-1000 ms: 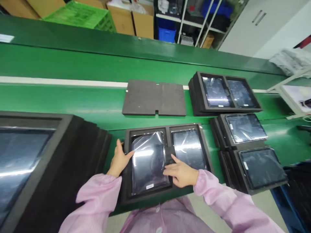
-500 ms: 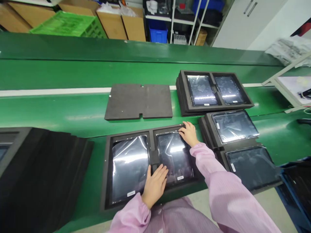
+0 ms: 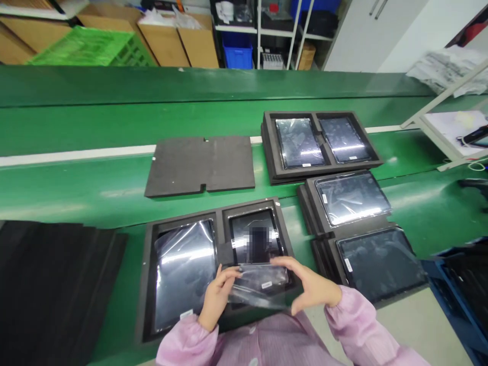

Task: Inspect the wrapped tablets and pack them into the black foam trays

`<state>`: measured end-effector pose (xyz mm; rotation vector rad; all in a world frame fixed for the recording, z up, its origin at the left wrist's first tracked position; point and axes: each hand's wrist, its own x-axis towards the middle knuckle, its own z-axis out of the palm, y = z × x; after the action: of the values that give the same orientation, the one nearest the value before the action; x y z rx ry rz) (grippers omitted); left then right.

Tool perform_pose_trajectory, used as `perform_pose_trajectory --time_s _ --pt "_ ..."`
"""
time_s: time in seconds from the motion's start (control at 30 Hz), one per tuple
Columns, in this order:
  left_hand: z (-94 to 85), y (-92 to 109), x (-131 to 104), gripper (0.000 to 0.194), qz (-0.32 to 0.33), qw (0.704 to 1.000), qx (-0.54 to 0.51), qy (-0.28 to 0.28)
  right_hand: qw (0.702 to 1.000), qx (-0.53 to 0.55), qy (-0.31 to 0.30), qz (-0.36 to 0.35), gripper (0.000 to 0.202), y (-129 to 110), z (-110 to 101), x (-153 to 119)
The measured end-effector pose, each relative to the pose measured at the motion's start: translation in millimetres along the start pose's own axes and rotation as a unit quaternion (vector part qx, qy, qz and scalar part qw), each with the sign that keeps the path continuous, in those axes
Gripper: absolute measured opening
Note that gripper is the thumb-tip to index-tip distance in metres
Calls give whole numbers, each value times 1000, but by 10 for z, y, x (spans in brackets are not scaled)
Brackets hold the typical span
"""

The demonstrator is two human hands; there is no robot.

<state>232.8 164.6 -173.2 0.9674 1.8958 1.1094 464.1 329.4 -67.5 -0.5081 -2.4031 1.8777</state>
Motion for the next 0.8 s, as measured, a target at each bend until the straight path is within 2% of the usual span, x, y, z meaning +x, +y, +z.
perform_pose_trajectory --time_s 0.03,0.1,0.17,0.23,0.3,0.37,0.5,0.57,0.63,0.7,0.8 --pt "-6 4 22 27 -10 1000 -3 2 998 -60 -3 8 98 81 -22 10" --pt "8 26 93 30 -20 1000 0 11 980 -193 -19 34 111 232 -23 71" --pt "36 62 199 42 -7 1000 21 15 957 -286 -15 40 100 336 15 162" --pt "50 106 324 57 29 997 73 14 949 -305 47 57 74 385 53 272" --pt "26 147 441 65 64 988 141 -4 950 -270 121 97 51 399 66 404" --pt "-33 178 524 67 79 975 204 -46 952 -223 163 131 44 396 60 560" --pt "-169 209 590 73 73 960 240 -122 969 -111 168 142 63 341 48 936" --pt "-211 217 613 74 69 958 240 -139 973 -26 177 145 72 287 34 1137" --pt "-234 235 635 75 64 957 242 -148 965 54 208 149 71 217 2 1300" --pt "-245 281 644 76 62 955 247 -152 952 110 242 152 65 123 -41 1370" --pt "-248 410 625 72 74 952 257 -150 947 141 252 141 59 -47 -108 1275"
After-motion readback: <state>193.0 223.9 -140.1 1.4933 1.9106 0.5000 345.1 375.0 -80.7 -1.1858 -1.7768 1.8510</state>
